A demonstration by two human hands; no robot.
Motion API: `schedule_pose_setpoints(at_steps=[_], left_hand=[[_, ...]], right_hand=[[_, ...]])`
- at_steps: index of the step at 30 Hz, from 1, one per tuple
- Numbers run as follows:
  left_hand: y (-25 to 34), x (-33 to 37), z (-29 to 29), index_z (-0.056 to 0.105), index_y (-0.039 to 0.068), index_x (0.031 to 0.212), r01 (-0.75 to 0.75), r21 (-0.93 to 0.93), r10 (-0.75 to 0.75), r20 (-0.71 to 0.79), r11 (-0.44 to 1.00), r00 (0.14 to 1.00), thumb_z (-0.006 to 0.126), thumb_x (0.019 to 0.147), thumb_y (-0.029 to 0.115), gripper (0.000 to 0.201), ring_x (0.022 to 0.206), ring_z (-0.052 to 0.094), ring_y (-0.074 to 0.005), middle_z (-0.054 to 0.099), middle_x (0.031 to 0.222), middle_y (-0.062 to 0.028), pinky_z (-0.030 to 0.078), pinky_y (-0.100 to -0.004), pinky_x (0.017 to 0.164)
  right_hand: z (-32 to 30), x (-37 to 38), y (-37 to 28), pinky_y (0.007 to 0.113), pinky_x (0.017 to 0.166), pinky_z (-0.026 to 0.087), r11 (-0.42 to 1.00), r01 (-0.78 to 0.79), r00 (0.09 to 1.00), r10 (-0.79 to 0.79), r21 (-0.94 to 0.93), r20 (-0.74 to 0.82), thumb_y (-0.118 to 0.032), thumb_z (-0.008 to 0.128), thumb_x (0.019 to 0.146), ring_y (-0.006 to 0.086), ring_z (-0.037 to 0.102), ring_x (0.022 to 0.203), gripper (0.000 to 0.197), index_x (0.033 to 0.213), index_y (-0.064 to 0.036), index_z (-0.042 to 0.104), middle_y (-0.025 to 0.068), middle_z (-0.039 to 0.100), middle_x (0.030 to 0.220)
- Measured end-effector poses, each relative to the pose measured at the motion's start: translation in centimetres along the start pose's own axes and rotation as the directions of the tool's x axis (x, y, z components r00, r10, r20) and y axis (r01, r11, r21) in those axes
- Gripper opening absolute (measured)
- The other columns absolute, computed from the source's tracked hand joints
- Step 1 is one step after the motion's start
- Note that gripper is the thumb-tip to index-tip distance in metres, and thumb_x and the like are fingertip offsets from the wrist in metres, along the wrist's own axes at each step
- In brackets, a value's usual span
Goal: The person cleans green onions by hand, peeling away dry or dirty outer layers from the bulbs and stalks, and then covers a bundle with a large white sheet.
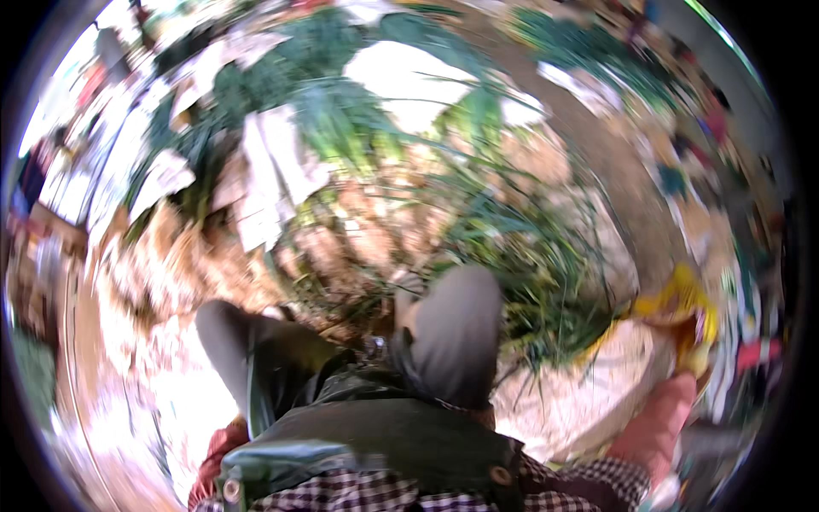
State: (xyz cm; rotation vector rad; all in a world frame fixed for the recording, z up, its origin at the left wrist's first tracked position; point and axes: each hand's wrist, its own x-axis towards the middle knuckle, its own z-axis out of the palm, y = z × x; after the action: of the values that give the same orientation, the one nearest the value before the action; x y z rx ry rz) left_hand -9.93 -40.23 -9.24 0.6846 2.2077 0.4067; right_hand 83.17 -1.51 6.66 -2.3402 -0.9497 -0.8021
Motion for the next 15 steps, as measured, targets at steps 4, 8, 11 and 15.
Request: schedule_pose_setpoints(at_steps=[4,8,11,15], left_hand=[[-5.3,-4.2,-0.4,0.065,0.003,0.082,0.165,-0.080,-0.170,-0.064,0.983,0.983,0.057,0.072,0.032,0.032,0.071,0.061,-0.0261,0.063,0.074,-0.0172,0.048,-0.0339,0.067],[-9.9,-6.4,1.8,0.065,0.003,0.082,0.324,-0.172,-0.339,-0.067,0.930,0.938,0.057,0.072,0.033,0.032,0.071,0.061,-0.0261,0.063,0.074,-0.0173,0.048,-0.0339,0.067],[-18.3,-1.1,8.8,0.065,0.004,0.091,0.330,-0.256,-0.361,-0.083,0.909,0.929,0.060,0.072,0.030,0.033,0.071,0.059,-0.0208,0.064,0.081,-0.0115,0.047,-0.0310,0.068],[-21.5,-2.7,10.8,0.064,0.008,0.095,0.197,0.050,-0.195,-0.039,0.979,0.980,0.053,0.076,0.038,0.038,0.097,0.055,-0.0285,0.061,0.101,-0.0137,0.042,-0.0335,0.085]], right_hand=[[4.4,-4.7,-17.8,0.039,0.078,0.041,0.537,-0.605,0.785,0.276,0.588,0.555,-0.042,0.039,0.089,0.0277,0.054,0.089,0.048,0.119,-0.0066,0.048,0.0122,0.058,0.102],[-1.4,-6.9,-41.9,0.040,0.091,0.035,-0.793,-0.578,0.430,-0.097,0.191,0.898,-0.042,0.042,0.088,0.0263,0.050,0.102,0.048,0.120,-0.0057,0.046,0.0105,0.053,0.112],[-6.4,-4.7,-59.9,0.032,0.079,0.047,-0.176,-0.800,0.509,-0.705,0.573,0.494,-0.034,0.055,0.084,0.0222,0.053,0.078,0.031,0.085,-0.0030,0.056,0.0092,0.056,0.081],[-28.1,-23.1,-79.5,0.034,0.090,0.041,-0.105,-0.881,0.121,-0.993,0.460,0.006,-0.025,0.057,0.084,0.0227,0.054,0.096,0.039,0.109,0.0044,0.051,0.0125,0.056,0.105]])
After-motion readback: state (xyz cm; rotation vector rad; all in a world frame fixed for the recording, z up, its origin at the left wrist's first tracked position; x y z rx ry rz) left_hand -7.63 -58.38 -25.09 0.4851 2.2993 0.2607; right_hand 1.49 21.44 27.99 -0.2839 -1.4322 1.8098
